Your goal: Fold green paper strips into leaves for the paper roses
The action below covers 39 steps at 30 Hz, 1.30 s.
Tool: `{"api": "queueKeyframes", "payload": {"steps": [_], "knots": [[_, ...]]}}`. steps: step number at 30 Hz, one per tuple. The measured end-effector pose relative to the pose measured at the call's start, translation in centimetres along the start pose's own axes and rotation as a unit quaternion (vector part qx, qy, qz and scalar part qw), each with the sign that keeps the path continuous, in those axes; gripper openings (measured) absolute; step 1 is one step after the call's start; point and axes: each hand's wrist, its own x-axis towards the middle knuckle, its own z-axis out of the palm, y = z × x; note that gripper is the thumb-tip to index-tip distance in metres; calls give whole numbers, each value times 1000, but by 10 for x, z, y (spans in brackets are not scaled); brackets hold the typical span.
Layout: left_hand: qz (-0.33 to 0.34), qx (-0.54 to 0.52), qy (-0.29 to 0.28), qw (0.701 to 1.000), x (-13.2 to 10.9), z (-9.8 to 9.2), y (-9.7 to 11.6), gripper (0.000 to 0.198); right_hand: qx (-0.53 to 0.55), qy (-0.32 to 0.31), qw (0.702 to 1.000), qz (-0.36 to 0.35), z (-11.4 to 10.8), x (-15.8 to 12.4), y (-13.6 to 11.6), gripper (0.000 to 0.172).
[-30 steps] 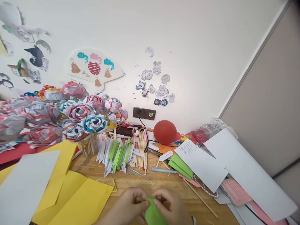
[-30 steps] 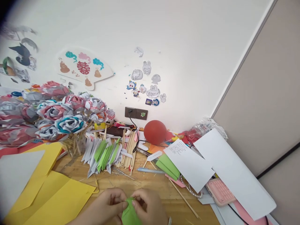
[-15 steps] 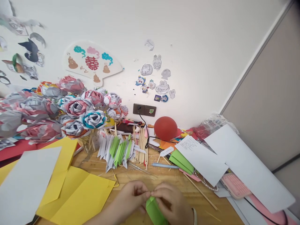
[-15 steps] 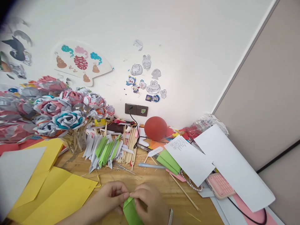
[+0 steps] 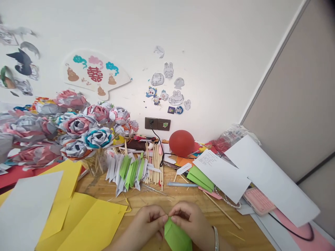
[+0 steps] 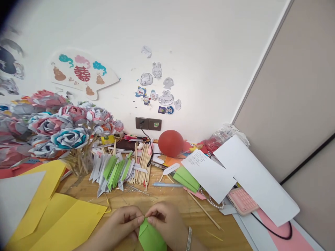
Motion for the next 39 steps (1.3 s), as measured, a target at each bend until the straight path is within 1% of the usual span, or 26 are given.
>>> {"api": "queueKeyframes", "payload": {"steps": [3,8,12,16,18,21,23,26,30,35,39], "knots": [[-1,2,-4,1000,0,1,-1,58,-18,1,1000,-13,-1,0,-1,13],[26,62,15,998,-2,2,1,52,-35,-10,999,-24,-1,0,-4,15],[29,74,0,997,-4,1,8,52,-37,-8,999,-30,-2,-1,-7,17],[20,61,-19,998,-6,0,11,56,-46,-12,998,-44,-4,-1,-10,18],[16,45,-25,999,-6,0,9,57,-46,-16,998,-48,-5,0,-11,18],[26,39,-25,999,-3,1,2,55,-41,-10,998,-35,-4,1,-10,18],[36,52,-15,998,0,2,-3,49,-39,-2,999,-25,-3,1,-8,17],[29,64,5,998,2,3,-9,39,-37,1,999,-20,-1,0,-7,17],[16,59,3,998,1,3,-10,31,-39,-4,999,-17,0,0,-7,17],[8,59,-1,998,0,2,-9,32,-32,-10,999,-10,-1,0,-6,17],[16,61,2,998,2,2,-11,31,-18,-8,1000,-3,-1,1,-4,18]]}}
